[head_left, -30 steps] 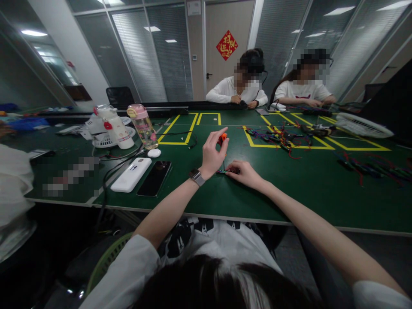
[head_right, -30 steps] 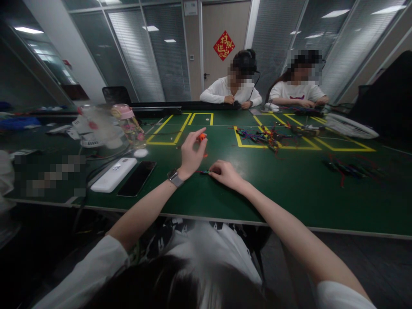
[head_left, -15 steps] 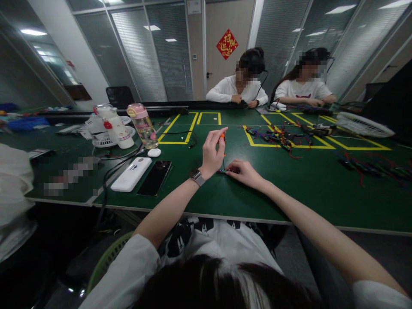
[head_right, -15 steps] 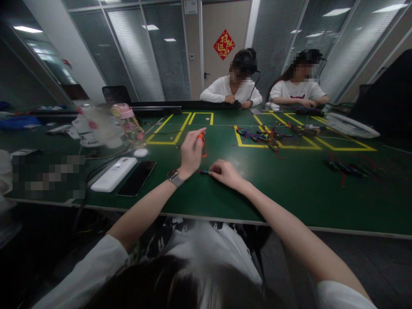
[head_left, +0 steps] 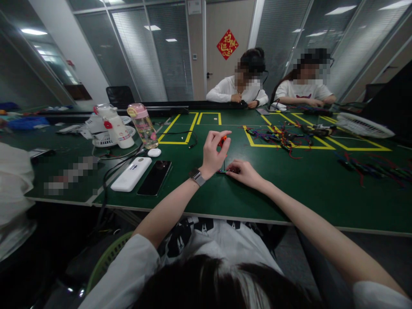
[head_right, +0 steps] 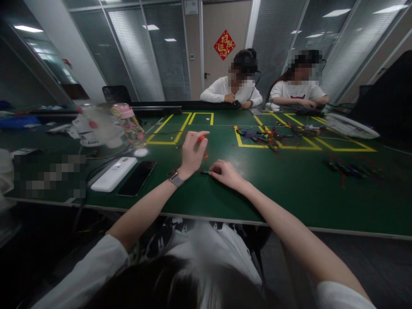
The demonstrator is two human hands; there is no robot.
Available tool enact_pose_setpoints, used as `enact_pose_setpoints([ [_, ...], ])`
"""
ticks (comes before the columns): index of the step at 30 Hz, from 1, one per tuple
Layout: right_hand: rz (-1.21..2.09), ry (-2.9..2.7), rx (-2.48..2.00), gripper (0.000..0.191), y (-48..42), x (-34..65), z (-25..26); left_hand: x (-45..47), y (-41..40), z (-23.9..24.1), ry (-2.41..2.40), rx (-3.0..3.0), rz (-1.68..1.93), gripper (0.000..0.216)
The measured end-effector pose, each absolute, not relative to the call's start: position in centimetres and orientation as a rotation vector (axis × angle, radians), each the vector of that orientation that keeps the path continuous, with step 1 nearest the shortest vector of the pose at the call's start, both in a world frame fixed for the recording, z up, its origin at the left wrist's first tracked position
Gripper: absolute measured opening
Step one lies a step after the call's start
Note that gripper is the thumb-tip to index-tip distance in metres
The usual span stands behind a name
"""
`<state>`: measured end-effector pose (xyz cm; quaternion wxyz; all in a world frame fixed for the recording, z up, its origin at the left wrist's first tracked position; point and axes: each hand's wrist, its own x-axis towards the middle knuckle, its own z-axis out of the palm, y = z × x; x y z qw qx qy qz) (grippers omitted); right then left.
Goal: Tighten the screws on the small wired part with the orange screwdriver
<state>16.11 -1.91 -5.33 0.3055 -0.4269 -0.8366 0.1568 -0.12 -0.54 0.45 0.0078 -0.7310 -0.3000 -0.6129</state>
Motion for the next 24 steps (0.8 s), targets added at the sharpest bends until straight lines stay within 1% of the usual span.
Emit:
enact_pose_setpoints([
  [4, 0.43, -2.214, -1.13, 0.011, -1.91, 16.09, -5.35, -0.19, -0.32, 0.26, -0.906, -2.333, -1.918, 0.031],
  [13, 0.413, -2.214, -1.136, 0.012, -1.9, 16.1, -5.37, -0.05, -0.28, 0.32, -0.962, -2.237, -1.912, 0.024],
  [19, 0.418, -2.211, -1.119, 0.012, -1.85, 16.08, -5.42, -0.11, -0.44, 0.33, -0.963, -2.221, -1.918, 0.024],
  [24, 0.406, -2.218, -1.127, 0.011, -1.92, 16.09, -5.37, -0.16, -0.42, 0.35, -0.949, -2.285, -1.944, 0.029],
])
